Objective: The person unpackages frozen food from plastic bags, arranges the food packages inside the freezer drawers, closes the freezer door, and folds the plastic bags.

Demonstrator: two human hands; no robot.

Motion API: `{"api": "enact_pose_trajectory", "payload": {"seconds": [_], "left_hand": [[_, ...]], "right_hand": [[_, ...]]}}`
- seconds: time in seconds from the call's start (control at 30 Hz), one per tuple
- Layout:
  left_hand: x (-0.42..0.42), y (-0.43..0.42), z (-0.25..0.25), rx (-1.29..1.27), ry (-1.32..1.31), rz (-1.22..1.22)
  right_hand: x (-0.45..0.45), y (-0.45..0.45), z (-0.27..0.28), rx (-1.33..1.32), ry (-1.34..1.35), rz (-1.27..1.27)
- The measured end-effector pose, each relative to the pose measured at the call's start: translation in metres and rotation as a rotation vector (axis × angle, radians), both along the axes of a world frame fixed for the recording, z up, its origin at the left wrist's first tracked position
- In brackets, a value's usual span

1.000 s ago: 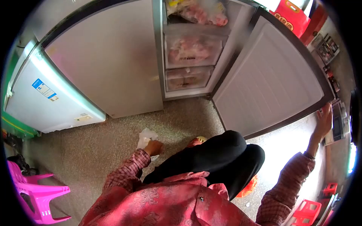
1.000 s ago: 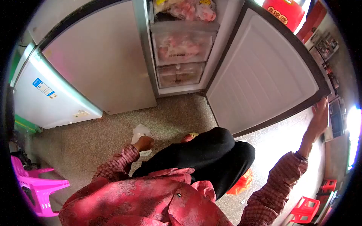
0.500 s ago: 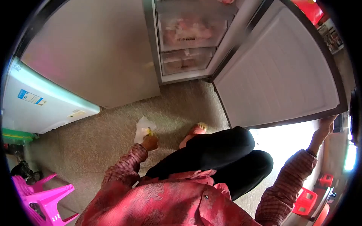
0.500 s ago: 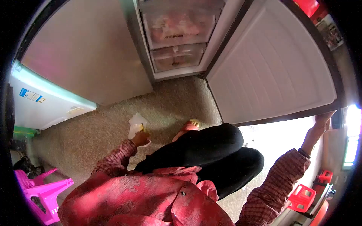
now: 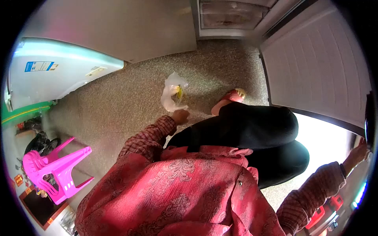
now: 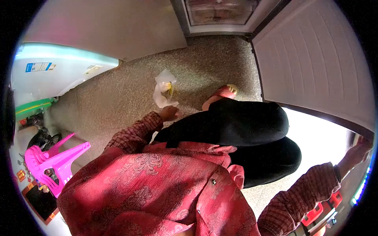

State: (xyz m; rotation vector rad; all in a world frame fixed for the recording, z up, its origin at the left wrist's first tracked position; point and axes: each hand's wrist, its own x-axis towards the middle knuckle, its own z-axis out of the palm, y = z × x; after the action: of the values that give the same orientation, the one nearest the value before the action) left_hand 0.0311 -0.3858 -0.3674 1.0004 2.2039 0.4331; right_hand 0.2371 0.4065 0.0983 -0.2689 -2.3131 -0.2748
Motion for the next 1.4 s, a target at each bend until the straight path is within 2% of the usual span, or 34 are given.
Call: {"api": "enact_pose_trajectory", "payload": {"seconds": [0.03, 0.07, 0.1, 0.17, 0.2, 0.27, 0.3, 0.37, 0.4, 0.47, 0.57, 0.6, 0.67, 0.7, 0.77, 0.9, 0.93, 0.97, 1.0, 1.07, 1.13, 1.17, 1.2, 1.23, 1.3, 1.33, 1.4], "left_hand": [[0.003, -0.009, 0.0, 0.011, 0.019, -0.019], [-0.003, -0.003, 0.031, -0.207, -0.069, 0.036], [-0.004, -0.007, 0.035, -0.213, -0.077, 0.034], [-0.011, -0.022, 0.039, -0.234, -0.081, 0.332], [-0.015, -0.028, 0.043, -0.238, -0.085, 0.328], [-0.026, -0.037, 0.055, -0.24, 0.056, 0.492], [-0.031, -0.041, 0.059, -0.242, 0.053, 0.489], [-0.042, -0.047, 0.068, -0.118, 0.278, 0.604], [-0.05, -0.048, 0.073, -0.118, 0.276, 0.6], [-0.07, -0.043, 0.089, 0.032, 0.562, 0.607], [-0.104, -0.017, 0.122, 0.09, 0.495, 0.507], [-0.111, -0.009, 0.117, 0.09, 0.495, 0.506], [-0.123, 0.006, 0.104, 0.048, 0.6, 0.303], [-0.13, 0.008, 0.095, 0.05, 0.6, 0.3], [-0.132, 0.011, 0.073, -0.042, 0.358, 0.01], [-0.099, 0.008, 0.059, -0.085, 0.338, -0.134], [-0.087, 0.004, 0.051, -0.148, 0.4, -0.169], [-0.073, 0.004, 0.051, -0.255, 0.534, -0.187], [-0.062, -0.005, 0.028, -0.364, 0.535, -0.216], [-0.048, 0.002, 0.019, -0.558, 0.528, -0.229], [-0.042, -0.006, -0.005, -0.555, 0.707, -0.241], [-0.048, -0.007, -0.007, -0.569, 0.655, -0.235], [-0.054, -0.013, -0.021, -0.529, 0.77, -0.187], [-0.06, -0.011, -0.01, -0.522, 0.789, -0.187], [-0.085, -0.001, 0.031, -0.236, 0.498, 0.212], [-0.101, -0.002, 0.034, -0.226, 0.527, 0.22], [-0.122, -0.009, 0.032, 0.212, -0.623, 1.206]], "right_hand": [[-0.002, -0.004, 0.003, -0.027, 0.037, -0.011], [-0.004, -0.01, 0.007, -0.055, 0.075, -0.021], [0.0, -0.011, 0.009, 0.192, -0.031, -0.107], [0.0, -0.018, 0.017, 0.437, -0.145, -0.192], [-0.002, -0.02, 0.023, 0.577, -0.189, -0.147], [-0.005, -0.024, 0.03, 0.717, -0.236, -0.102], [-0.006, -0.026, 0.032, 0.757, -0.245, -0.089], [-0.003, -0.026, 0.032, 0.796, -0.258, -0.077], [-0.003, -0.025, 0.031, 0.78, -0.253, -0.084], [-0.001, -0.027, 0.026, 0.678, -0.233, -0.109], [-0.001, -0.031, 0.018, 0.518, -0.202, -0.129], [-0.002, -0.032, 0.015, 0.467, -0.187, -0.134], [-0.002, -0.037, 0.012, 0.374, -0.161, -0.135], [-0.002, -0.039, 0.01, 0.323, -0.146, -0.13], [-0.003, -0.044, 0.008, 0.22, -0.107, -0.122], [-0.017, -0.062, 0.001, -0.032, -0.006, -0.113], [-0.024, -0.072, -0.001, -0.12, 0.037, -0.113], [-0.031, -0.084, -0.003, -0.225, 0.099, -0.111], [-0.037, -0.102, -0.006, -0.347, 0.177, -0.106], [-0.052, -0.141, -0.009, -0.61, 0.362, -0.086], [-0.066, -0.169, -0.011, -0.76, 0.487, -0.056], [-0.067, -0.175, -0.011, -0.765, 0.473, 0.012], [-0.07, -0.183, -0.009, -0.752, 0.494, 0.012], [-0.074, -0.191, -0.007, -0.746, 0.493, -0.016], [-0.086, -0.202, -0.008, -0.732, 0.527, -0.02], [-0.088, -0.205, -0.008, -0.75, 0.534, -0.032], [-0.099, -0.22, 0.0, -0.859, 0.624, -0.012]]}}
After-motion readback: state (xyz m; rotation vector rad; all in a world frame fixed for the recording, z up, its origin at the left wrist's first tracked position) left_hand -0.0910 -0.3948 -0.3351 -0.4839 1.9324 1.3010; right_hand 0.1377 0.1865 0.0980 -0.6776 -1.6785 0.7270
